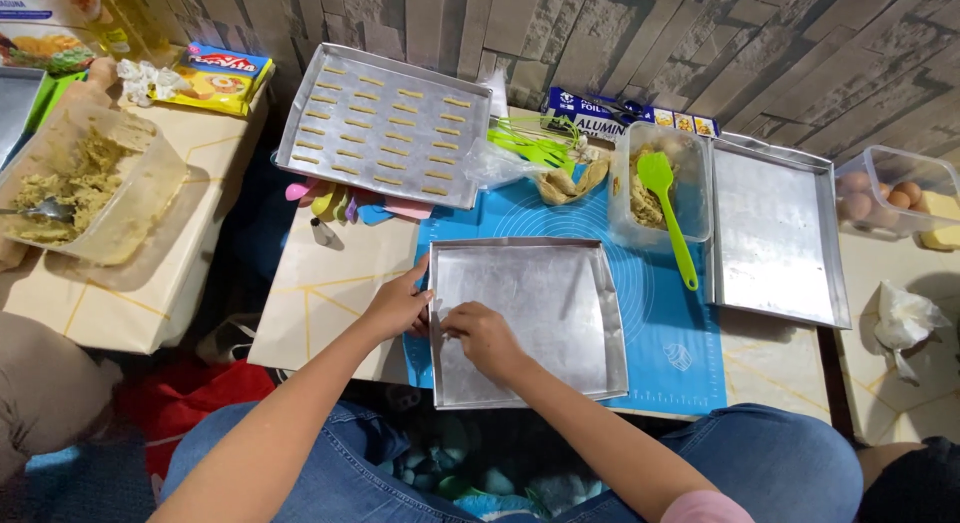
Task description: Greasing a baking tray by hand and then piping cookie dough onto it using a piping bag.
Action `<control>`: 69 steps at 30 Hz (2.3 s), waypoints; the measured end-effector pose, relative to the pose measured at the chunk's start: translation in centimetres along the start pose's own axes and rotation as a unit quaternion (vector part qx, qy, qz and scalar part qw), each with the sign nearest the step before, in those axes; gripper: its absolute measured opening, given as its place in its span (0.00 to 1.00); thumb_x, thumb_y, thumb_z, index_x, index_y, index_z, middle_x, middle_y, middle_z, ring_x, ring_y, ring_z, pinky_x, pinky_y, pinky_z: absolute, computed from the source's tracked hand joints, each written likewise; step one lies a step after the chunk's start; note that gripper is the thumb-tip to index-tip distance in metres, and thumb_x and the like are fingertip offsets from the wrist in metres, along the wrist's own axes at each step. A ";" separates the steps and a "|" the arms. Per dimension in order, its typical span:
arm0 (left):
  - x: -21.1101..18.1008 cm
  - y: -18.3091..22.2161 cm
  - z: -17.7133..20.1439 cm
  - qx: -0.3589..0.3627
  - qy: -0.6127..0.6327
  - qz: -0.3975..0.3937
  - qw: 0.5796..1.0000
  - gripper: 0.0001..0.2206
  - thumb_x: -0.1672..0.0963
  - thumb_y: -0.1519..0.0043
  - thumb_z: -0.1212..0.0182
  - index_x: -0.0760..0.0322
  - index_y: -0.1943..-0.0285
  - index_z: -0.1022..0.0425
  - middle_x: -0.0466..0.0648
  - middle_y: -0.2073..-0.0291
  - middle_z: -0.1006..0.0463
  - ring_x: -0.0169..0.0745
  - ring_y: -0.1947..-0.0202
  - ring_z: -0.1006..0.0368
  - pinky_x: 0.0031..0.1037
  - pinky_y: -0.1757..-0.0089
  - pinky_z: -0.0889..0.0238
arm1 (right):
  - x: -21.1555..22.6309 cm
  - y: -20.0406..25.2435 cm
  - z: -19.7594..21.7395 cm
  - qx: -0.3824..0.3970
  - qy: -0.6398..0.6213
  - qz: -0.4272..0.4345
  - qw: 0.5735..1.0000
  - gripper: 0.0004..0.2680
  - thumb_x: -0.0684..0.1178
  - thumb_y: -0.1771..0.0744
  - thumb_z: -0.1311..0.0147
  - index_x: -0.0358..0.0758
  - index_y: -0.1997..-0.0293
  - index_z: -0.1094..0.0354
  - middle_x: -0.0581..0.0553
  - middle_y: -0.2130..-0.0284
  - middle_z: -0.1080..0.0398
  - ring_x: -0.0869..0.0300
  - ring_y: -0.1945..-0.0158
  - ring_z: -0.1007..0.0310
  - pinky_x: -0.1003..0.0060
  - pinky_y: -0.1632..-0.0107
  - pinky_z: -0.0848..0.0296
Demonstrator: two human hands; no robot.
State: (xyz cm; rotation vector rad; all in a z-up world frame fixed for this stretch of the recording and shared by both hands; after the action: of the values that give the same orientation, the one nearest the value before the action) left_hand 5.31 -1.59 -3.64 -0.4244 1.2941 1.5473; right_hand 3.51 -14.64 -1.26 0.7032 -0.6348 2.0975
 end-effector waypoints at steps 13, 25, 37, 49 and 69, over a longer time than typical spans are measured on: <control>-2.1 1.8 0.1 0.016 -0.041 -0.010 0.999 0.31 0.55 0.31 0.53 0.47 0.18 0.57 0.64 0.48 0.21 0.63 0.43 0.26 0.45 0.46 0.31 | -3.6 5.7 1.1 0.139 -0.060 -0.023 0.988 0.06 0.31 0.38 0.43 0.35 0.68 0.22 0.38 0.71 0.23 0.46 0.62 0.22 0.58 0.57 0.21; -2.7 1.6 0.3 0.022 -0.075 -0.003 0.997 0.31 0.55 0.31 0.54 0.52 0.17 0.58 0.62 0.47 0.21 0.62 0.43 0.26 0.46 0.46 0.31 | -17.7 1.8 14.4 -0.241 0.187 -0.229 0.924 0.06 0.40 0.31 0.47 0.37 0.56 0.23 0.38 0.62 0.26 0.48 0.60 0.22 0.59 0.57 0.21; -2.8 1.3 0.3 0.041 -0.060 0.024 0.997 0.31 0.55 0.31 0.54 0.50 0.18 0.57 0.61 0.45 0.21 0.60 0.41 0.27 0.44 0.45 0.31 | -13.2 -1.7 8.7 -0.223 0.276 -0.121 0.927 0.04 0.43 0.31 0.45 0.38 0.61 0.24 0.40 0.63 0.27 0.50 0.60 0.22 0.61 0.57 0.22; 0.3 -1.8 -0.2 0.051 0.011 0.018 0.998 0.30 0.58 0.32 0.53 0.50 0.19 0.54 0.64 0.58 0.18 0.62 0.56 0.20 0.44 0.57 0.23 | -4.5 -7.0 1.2 -0.181 0.223 0.048 0.957 0.06 0.39 0.32 0.47 0.39 0.59 0.22 0.45 0.64 0.29 0.56 0.64 0.24 0.69 0.60 0.23; -1.6 0.3 0.1 0.040 -0.020 0.017 0.999 0.30 0.57 0.32 0.53 0.46 0.19 0.53 0.60 0.48 0.20 0.61 0.44 0.25 0.46 0.47 0.30 | 2.2 2.7 0.2 0.025 -0.027 0.102 0.994 0.11 0.29 0.36 0.51 0.35 0.62 0.22 0.40 0.62 0.25 0.49 0.57 0.23 0.63 0.55 0.21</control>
State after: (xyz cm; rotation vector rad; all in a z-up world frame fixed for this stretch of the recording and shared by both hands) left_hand 5.72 -2.20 -2.24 -0.3216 1.3335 1.5186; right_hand 0.25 -15.03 -0.18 0.7527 -0.7111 2.2953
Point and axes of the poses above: each hand's wrist, its own y-axis away from the middle knuckle, its own z-axis out of the back of the hand, x = y × z, the point moved 9 cm from there along -y, towards the middle knuckle
